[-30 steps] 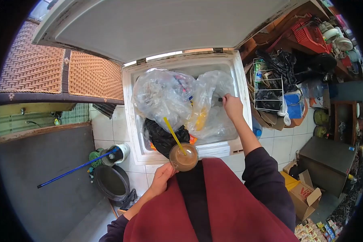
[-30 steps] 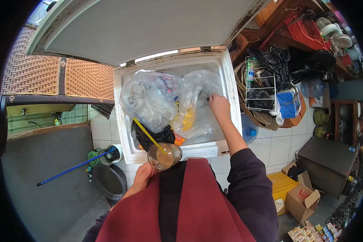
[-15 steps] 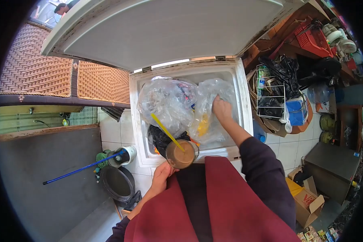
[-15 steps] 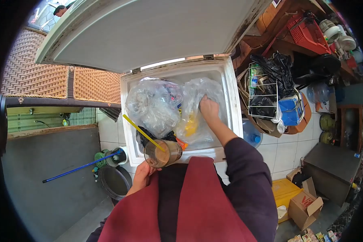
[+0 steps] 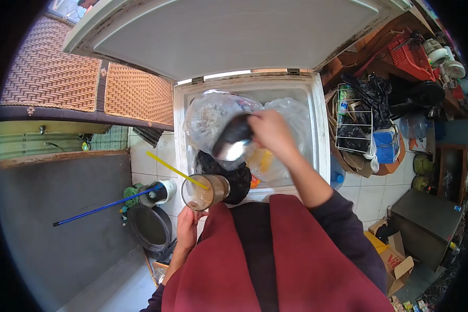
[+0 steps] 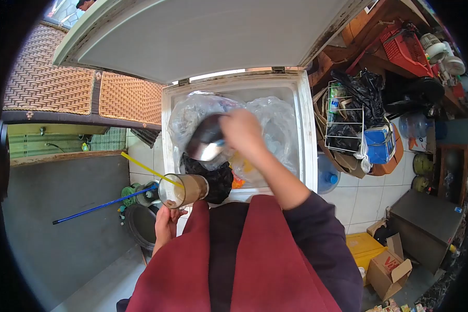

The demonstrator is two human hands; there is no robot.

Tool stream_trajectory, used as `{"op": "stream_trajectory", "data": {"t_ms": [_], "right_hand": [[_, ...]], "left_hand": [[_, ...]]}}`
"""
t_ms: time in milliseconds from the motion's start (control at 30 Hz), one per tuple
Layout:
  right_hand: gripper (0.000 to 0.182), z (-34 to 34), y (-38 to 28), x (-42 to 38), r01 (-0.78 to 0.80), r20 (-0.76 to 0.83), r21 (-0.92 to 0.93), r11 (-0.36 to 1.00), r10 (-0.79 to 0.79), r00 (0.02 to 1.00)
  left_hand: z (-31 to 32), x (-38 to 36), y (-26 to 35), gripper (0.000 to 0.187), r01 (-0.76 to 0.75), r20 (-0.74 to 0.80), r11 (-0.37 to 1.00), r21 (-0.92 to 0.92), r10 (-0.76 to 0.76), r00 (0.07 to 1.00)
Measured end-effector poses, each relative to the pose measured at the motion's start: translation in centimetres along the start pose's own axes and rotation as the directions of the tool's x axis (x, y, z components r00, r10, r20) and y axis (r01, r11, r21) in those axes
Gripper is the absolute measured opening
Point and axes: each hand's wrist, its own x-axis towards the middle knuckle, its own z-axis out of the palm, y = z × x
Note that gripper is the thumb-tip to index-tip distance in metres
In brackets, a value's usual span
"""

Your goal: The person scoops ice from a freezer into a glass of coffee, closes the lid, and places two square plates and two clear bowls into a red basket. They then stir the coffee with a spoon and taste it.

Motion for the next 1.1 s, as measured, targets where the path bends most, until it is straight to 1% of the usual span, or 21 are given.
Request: {"op": "stream_trajectory", "data": {"t_ms": [33, 67, 100, 167, 200, 267, 300, 367, 400, 467, 567, 633, 767, 800, 867, 900, 933, 967, 1000, 1067, 1100], "right_hand": [[0.022, 2.5, -0.3, 1.4, 0.140, -0.020, -0.183, 0.973, -0.146, 0.989], [0.017, 4.1, -1.5, 1.7, 0.283, 0.062, -0.509, 0.813, -0.293, 0.954], [0.014, 6.4, -2.3, 2.5, 0.146, -0.018, -0.493, 0.858, -0.177, 0.984], [0.015, 9.4, -2.7, 3.3, 0.084, -0.009, -0.583, 0.808, -0.109, 0.994], [0.015, 9.5, -3.1, 2.8, 0.093, 0.000, -0.582, 0.808, -0.114, 0.993], [0.015, 9.1, -3.4, 0.7, 0.230, 0.082, -0.676, 0.700, -0.239, 0.968], [0.015, 9.4, -2.8, -0.3, 0.241, 0.098, -0.680, 0.693, -0.240, 0.966], [0.014, 10.1, -1.4, -2.3, 0.307, 0.073, -0.645, 0.700, -0.343, 0.936], [0.014, 10.8, -0.6, -2.9, 0.316, 0.082, -0.648, 0.693, -0.349, 0.933], [0.013, 12.1, 1.0, -3.4, 0.384, 0.129, -0.655, 0.651, -0.404, 0.906], [0.014, 12.8, 2.3, -3.0, 0.368, 0.111, -0.648, 0.667, -0.395, 0.912], [0.015, 12.1, 2.1, -3.0, 0.367, 0.117, -0.639, 0.676, -0.386, 0.915], [0.021, 7.7, 1.6, -4.0, 0.363, 0.103, -0.595, 0.717, -0.379, 0.920], [0.027, 5.4, 0.8, -4.6, 0.297, 0.112, -0.541, 0.787, -0.283, 0.953], [0.024, 1.2, 2.1, -4.5, 0.157, 0.088, -0.368, 0.916, -0.134, 0.987], [0.020, -1.1, 2.8, -4.5, 0.030, 0.073, -0.259, 0.965, -0.011, 0.997], [0.017, -3.2, 3.5, -4.4, -0.098, 0.071, -0.142, 0.985, 0.109, 0.991], [0.013, -4.0, 6.3, -3.4, 0.003, -0.103, -0.353, 0.936, -0.042, 0.994], [0.012, -4.3, 8.2, -2.5, -0.018, -0.218, -0.572, 0.820, -0.131, 0.967], [0.013, -3.1, 15.3, 2.3, -0.108, -0.203, -0.752, 0.650, -0.072, 0.977], [0.013, -2.6, 17.5, 3.8, -0.123, -0.208, -0.748, 0.652, -0.055, 0.977]], "left_hand": [[-0.5, -0.3, -0.2, 0.030, -0.009, -0.026, 1.000, 0.002, 0.009, 1.000], [-1.0, -0.7, -0.3, 0.029, -0.011, -0.043, 1.000, -0.009, 0.010, 0.999], [-1.2, -1.0, -0.3, 0.029, -0.018, -0.047, 1.000, -0.005, 0.018, 0.999], [-1.6, -1.7, -0.5, 0.029, -0.052, -0.073, 0.998, -0.044, 0.049, 0.996], [-1.7, -2.0, -0.6, 0.029, -0.054, -0.113, 0.997, -0.061, 0.047, 0.992], [-2.2, -2.7, -0.9, 0.029, -0.068, -0.134, 0.995, -0.077, 0.058, 0.989], [-2.3, -3.0, -1.1, 0.030, -0.081, -0.140, 0.993, -0.090, 0.068, 0.988], [-2.5, -3.4, -1.4, 0.030, -0.089, -0.161, 0.991, -0.105, 0.072, 0.984], [-2.6, -3.5, -1.5, 0.030, -0.086, -0.177, 0.991, -0.100, 0.067, 0.982], [-2.8, -3.9, -1.8, 0.030, -0.088, -0.196, 0.991, -0.096, 0.067, 0.978], [-3.4, -4.2, -2.1, 0.030, -0.078, -0.190, 0.992, -0.100, 0.058, 0.980], [-3.7, -4.2, -2.3, 0.030, -0.083, -0.170, 0.992, -0.094, 0.066, 0.983], [-3.5, -3.7, -2.4, 0.029, -0.059, -0.183, 0.995, -0.077, 0.044, 0.982], [-3.5, -3.7, -2.4, 0.028, -0.056, -0.189, 0.995, -0.078, 0.041, 0.981], [-3.9, -3.7, -2.5, 0.027, -0.061, -0.174, 0.994, -0.088, 0.045, 0.984], [-3.8, -3.7, -2.2, 0.027, -0.067, -0.172, 0.993, -0.093, 0.050, 0.984], [-3.5, -3.7, -1.5, 0.027, -0.058, -0.159, 0.996, -0.070, 0.046, 0.986], [-3.1, -3.6, -0.7, 0.027, -0.051, -0.148, 0.998, -0.046, 0.044, 0.988], [-2.9, -3.5, -0.2, 0.028, -0.063, -0.114, 0.997, -0.045, 0.058, 0.992], [-1.9, -2.7, 0.5, 0.029, -0.051, -0.083, 0.999, -0.019, 0.049, 0.995], [-1.4, -2.4, 0.9, 0.030, -0.039, -0.058, 0.999, 0.008, 0.039, 0.998]]}}
